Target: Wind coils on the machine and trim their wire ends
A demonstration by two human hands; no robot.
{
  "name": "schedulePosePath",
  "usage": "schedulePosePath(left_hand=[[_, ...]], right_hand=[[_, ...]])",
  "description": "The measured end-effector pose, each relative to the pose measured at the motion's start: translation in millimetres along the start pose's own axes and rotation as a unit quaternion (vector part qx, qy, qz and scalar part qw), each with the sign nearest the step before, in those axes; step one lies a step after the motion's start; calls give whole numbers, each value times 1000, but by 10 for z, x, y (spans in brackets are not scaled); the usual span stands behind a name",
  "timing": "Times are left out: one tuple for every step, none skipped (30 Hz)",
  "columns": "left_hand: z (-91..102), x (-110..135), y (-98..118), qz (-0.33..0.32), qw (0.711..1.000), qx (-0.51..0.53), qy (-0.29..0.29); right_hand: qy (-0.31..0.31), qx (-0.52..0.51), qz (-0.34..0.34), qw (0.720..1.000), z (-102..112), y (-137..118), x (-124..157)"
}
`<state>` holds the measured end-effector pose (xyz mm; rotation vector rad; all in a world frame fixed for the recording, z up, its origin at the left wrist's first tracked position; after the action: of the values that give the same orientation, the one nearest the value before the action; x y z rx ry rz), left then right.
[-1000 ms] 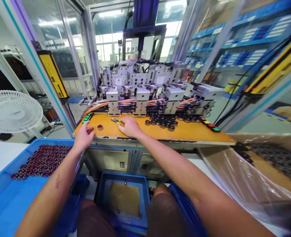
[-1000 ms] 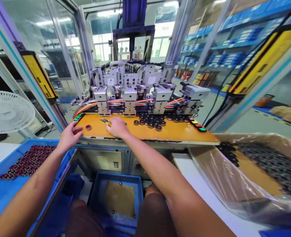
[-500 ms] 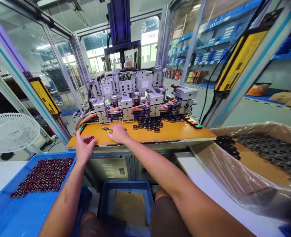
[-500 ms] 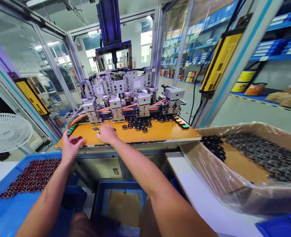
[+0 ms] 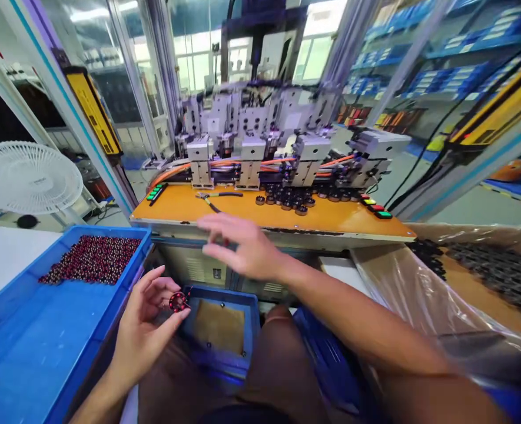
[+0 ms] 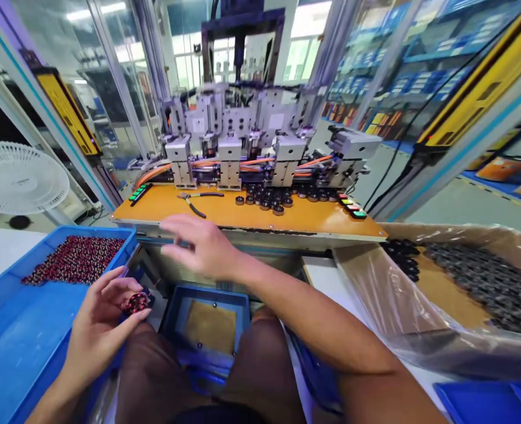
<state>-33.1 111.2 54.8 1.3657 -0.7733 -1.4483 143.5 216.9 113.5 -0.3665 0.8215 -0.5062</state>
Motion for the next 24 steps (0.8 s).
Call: schedulePosePath(left_hand=[[-7, 76, 47, -15, 1000, -11, -12], [-21, 135, 80, -25, 999, -15, -25], [-40, 178, 98, -32, 999, -14, -34], [-65, 208, 101, -32, 999, -7, -41], [-97, 228, 89, -27, 999, 6, -46], [-137, 242, 63, -15, 998, 28, -52], [-183, 252, 28, 2, 997, 54, -58], [-232, 262, -9, 19, 994, 82, -63], [-278, 272, -42, 35, 991, 108, -67], [-314, 281, -68, 46, 988, 130, -67], [-341, 291, -86, 51, 986, 145, -64], [-357, 302, -95, 53, 985, 154, -61], [-367, 312, -98, 52, 984, 157, -58], [-370, 323, -96, 50, 985, 157, -55], [-368, 333, -89, 46, 986, 154, -52], [-363, 343, -81, 41, 987, 149, -50], [-356, 353, -72, 36, 988, 141, -47], [-348, 364, -63, 29, 990, 130, -43], [-340, 377, -51, 20, 992, 115, -39], [-332, 393, -36, 6, 995, 97, -34], [-324, 411, -15, -13, 996, 78, -29], [-318, 432, 7, -34, 997, 58, -24], [-318, 455, 30, -58, 997, 41, -23], [-325, 479, 47, -78, 996, 28, -25]], right_hand=[[-30, -39, 42, 998, -31, -204, 169], [-60, -54, 63, 995, -68, -361, 329], [-90, -62, 72, 991, -112, -480, 471], [-118, -58, 62, 989, -160, -547, 590], [-140, -57, 42, 988, -205, -580, 686], [-156, -68, 20, 985, -242, -592, 761], [-165, -89, -3, 982, -270, -592, 818], [-168, -117, -26, 978, -287, -585, 861], [-165, -144, -47, 975, -297, -576, 895], [-161, -166, -60, 971, -301, -575, 925], [-152, -182, -66, 969, -299, -583, 953], [-142, -193, -66, 969, -294, -600, 982], [-131, -200, -60, 969, -289, -625, 1015], [-123, -209, -48, 969, -287, -657, 1054], [-117, -221, -35, 968, -289, -690, 1097], [-113, -235, -26, 965, -297, -715, 1143], [-115, -250, -20, 961, -312, -730, 1188], [-120, -268, -20, 956, -329, -730, 1227], [-127, -284, -26, 950, -349, -717, 1258], [-133, -295, -39, 945, -366, -688, 1277], [-133, -302, -56, 942, -373, -645, 1281], [-122, -309, -78, 940, -366, -590, 1270], [-100, -318, -108, 937, -349, -522, 1250], [-73, -329, -147, 930, -335, -448, 1229]])
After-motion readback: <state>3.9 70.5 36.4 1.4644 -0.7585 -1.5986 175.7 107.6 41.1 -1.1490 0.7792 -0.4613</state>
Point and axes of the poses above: each hand's wrist, its own x-axis away from the middle knuckle, its own z-axis out of the back of the hand, y = z × x, the point moved 7 cm from there along -x, towards the middle knuckle, and after that the axes turned 1 degree about -x, right-handed, at the moved point
